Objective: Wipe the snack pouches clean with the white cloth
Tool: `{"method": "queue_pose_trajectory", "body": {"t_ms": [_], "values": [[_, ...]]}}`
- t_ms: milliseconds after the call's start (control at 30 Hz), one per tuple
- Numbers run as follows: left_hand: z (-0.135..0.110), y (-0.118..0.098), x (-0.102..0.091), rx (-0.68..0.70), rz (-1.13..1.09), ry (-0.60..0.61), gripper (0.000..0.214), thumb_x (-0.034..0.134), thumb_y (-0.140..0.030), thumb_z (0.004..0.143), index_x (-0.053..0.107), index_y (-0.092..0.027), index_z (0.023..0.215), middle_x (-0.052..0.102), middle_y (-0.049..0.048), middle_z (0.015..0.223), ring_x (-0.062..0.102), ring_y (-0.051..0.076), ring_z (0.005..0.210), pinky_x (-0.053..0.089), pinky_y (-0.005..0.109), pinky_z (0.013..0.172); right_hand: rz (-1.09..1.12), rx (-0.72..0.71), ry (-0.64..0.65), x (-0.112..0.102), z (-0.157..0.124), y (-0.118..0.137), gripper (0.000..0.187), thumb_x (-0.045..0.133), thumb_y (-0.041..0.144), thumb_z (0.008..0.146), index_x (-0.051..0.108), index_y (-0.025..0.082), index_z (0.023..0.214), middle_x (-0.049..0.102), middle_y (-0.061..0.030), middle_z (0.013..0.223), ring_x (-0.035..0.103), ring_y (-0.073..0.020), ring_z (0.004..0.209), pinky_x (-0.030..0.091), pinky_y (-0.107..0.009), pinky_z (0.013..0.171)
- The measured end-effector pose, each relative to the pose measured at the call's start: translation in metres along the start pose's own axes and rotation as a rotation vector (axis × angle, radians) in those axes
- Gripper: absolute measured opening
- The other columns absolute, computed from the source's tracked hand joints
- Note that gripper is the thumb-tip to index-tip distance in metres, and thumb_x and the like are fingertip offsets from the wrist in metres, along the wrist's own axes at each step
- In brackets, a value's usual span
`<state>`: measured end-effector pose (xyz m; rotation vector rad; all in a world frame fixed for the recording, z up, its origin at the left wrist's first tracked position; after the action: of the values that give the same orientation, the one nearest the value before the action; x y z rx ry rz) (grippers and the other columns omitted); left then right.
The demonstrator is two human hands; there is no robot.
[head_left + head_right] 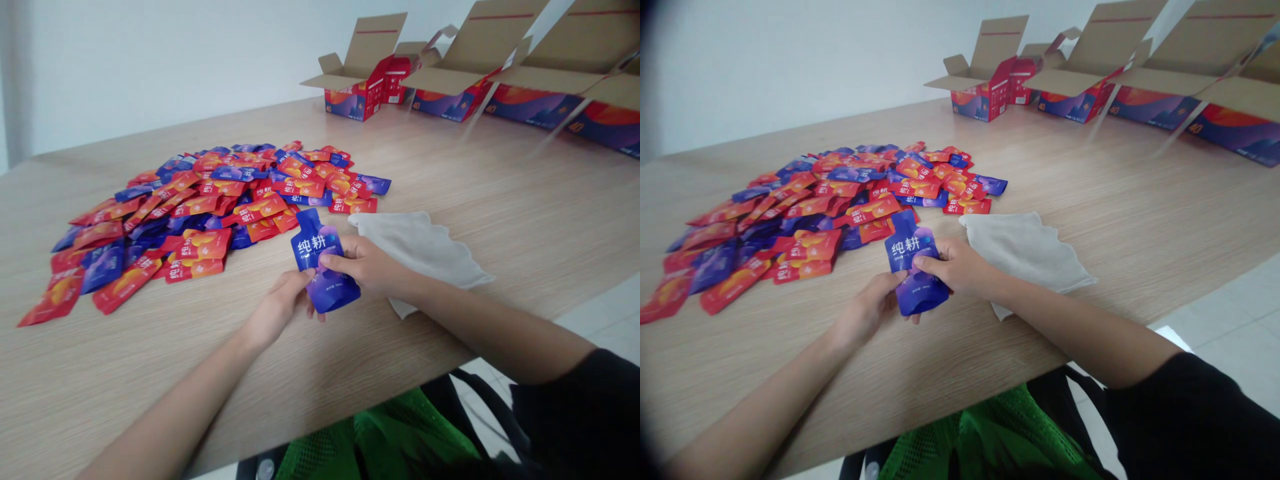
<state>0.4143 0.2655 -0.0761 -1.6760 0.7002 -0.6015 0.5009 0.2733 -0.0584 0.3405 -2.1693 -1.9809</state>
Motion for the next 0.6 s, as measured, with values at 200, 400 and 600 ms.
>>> {"method": "queue_pose_trajectory", "body": {"t_ms": [200, 400, 600], "values": [[-0.006, 0.000, 0.025, 0.001, 0.055, 0.091, 0.052, 0.050, -0.053, 0.092, 0.060, -0.017, 0.055, 0.062, 0.0054, 0.052, 0.053, 0.013, 0.050, 0.039, 0.026, 0.052, -0.162, -0.149, -0.141, -0.015, -0.003, 0.019, 0.023, 0.056, 0.038, 0.091, 0.052, 0.021, 0.076, 0.056, 0.0024, 0.070, 0.050, -0.0115, 0.063, 0.042, -0.026, 0.057], [0.000, -0.004, 0.013, 0.034, 0.086, 0.024, 0.049, 0.047, -0.050, 0.094, 0.055, -0.018, 0.057, 0.059, 0.0029, 0.052, 0.055, 0.014, 0.051, 0.044, 0.029, 0.058, -0.020, -0.025, 0.251, 0.022, -0.005, 0.008, 0.023, 0.058, 0.040, 0.091, 0.045, 0.022, 0.095, 0.057, 0.0083, 0.058, 0.054, -0.0103, 0.046, 0.043, -0.022, 0.044], [-0.039, -0.024, 0.002, 0.060, 0.248, 0.022, 0.042, 0.051, -0.051, 0.093, 0.064, -0.017, 0.070, 0.064, 0.0043, 0.060, 0.062, 0.017, 0.060, 0.050, 0.030, 0.059, -0.057, -0.060, 0.383, 0.006, -0.017, 0.027, 0.015, 0.058, 0.032, 0.091, 0.051, 0.019, 0.087, 0.052, 0.0096, 0.055, 0.047, -0.0061, 0.041, 0.036, -0.019, 0.041]]}}
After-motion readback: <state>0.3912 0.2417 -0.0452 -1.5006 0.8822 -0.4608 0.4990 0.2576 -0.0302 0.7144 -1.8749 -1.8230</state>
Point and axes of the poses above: each hand's wrist, its own z-axis towards the middle knuckle, its own x-axis out of the palm, y = z × x, the point moved 10 cm from there along z, towards the middle knuckle
